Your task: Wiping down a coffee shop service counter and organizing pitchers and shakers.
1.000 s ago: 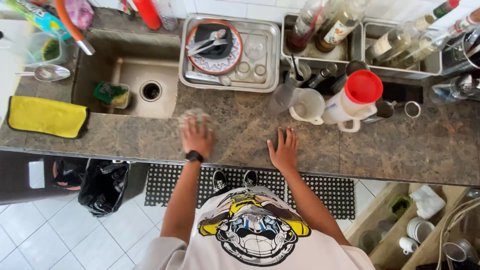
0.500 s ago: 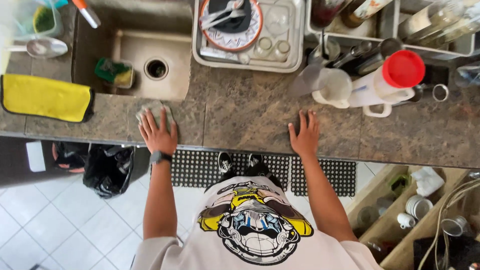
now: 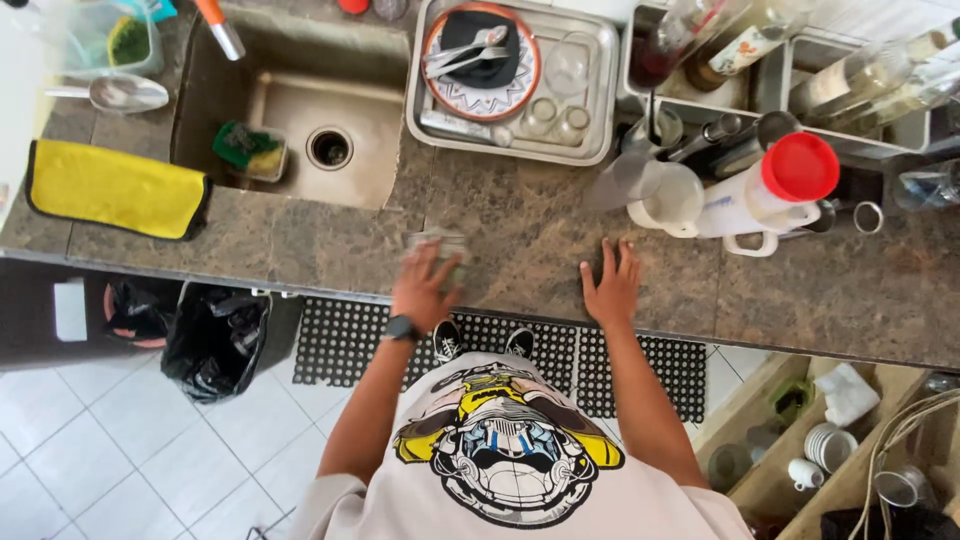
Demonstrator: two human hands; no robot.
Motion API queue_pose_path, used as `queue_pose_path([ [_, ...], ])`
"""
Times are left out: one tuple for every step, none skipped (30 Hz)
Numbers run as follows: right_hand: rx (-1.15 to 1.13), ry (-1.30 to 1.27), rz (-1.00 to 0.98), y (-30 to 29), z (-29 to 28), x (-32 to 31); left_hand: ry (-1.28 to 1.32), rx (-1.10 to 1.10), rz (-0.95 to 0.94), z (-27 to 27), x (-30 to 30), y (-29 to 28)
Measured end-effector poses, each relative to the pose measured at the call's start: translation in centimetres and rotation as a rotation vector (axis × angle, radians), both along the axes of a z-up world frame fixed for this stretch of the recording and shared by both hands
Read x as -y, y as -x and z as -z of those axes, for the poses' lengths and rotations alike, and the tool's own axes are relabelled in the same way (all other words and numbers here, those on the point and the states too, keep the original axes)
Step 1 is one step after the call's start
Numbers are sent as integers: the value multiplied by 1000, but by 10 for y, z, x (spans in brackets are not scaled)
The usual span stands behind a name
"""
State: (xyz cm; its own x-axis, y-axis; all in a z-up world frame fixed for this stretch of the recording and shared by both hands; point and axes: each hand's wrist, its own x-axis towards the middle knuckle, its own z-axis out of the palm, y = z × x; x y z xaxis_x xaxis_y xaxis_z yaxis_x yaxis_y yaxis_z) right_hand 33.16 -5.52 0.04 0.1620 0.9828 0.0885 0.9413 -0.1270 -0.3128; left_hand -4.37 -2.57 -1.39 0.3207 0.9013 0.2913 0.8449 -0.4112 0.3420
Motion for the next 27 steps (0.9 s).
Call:
queue_pose_path([
  [-3, -2, 5, 0, -1, 0, -2, -3, 5, -3, -4, 14],
  [-5, 7, 7, 0, -2, 0, -66, -29, -87, -6, -8, 28],
  [-10, 16, 11, 1, -1, 1, -131, -57, -178, -10, -12, 43],
  [-15, 14, 18, 2, -2, 2, -134, -61, -170, -6, -15, 48],
  [8, 20, 15, 2, -3, 1, -104, -82, -220, -3, -22, 53],
  [31, 26, 13, 2, -4, 0, -75, -102, -269, 0, -28, 57],
  [29, 22, 19, 2, -6, 1, -80, -104, -263, 4, -41, 46],
  [14, 49, 17, 2, -9, 1, -28, -118, -280, 8, -54, 36],
  [0, 76, 13, 3, -11, 1, 24, -132, -299, 12, -66, 26],
  [-2, 72, 16, 1, -10, 0, 20, -133, -296, 14, -76, 6],
  [-8, 51, -2, 0, -9, 0, -86, -174, -235, 17, -83, -13],
  [-13, 29, -20, -1, -8, 1, -191, -215, -173, 20, -90, -32],
  [-17, 28, -15, -2, -7, 1, -194, -218, -168, 12, -86, -50],
  [-25, 34, -14, -3, -6, 0, -21, -252, -74, 5, -82, -68],
  [-33, 42, -17, -3, -4, 0, 154, -284, 17, -1, -77, -86],
  [-37, 41, -16, -4, -6, 0, 153, -288, 19, 1, -63, -90],
  [-83, 66, -19, -5, -8, 1, 152, -252, 84, 2, -49, -94],
  [-129, 91, -23, -5, -10, 1, 151, -215, 149, 5, -35, -98],
  [-124, 90, -25, -5, -10, 0, 150, -210, 148, 0, -25, -89],
  [-109, 110, -8, -3, -10, -1, 61, -154, 162, -5, -16, -79],
  [-89, 138, 4, -3, -10, 2, -20, -95, 170, -8, 1, -70],
  [-80, 147, -4, -7, -9, 0, -11, -85, 162, -6, -1, -59],
  [-94, 116, -18, -6, -6, 0, 13, -166, 62, -4, -1, -44],
  [-108, 84, -33, -5, -4, 0, 38, -247, -38, -3, 0, -29],
  [-110, 89, -35, -5, -4, -1, 43, -249, -40, -2, -12, -18],
  [-101, 78, -40, -5, -4, -2, 117, -243, -113, -2, -24, -8],
  [-92, 68, -46, -5, -4, -1, 192, -236, -187, -1, -34, 3],
])
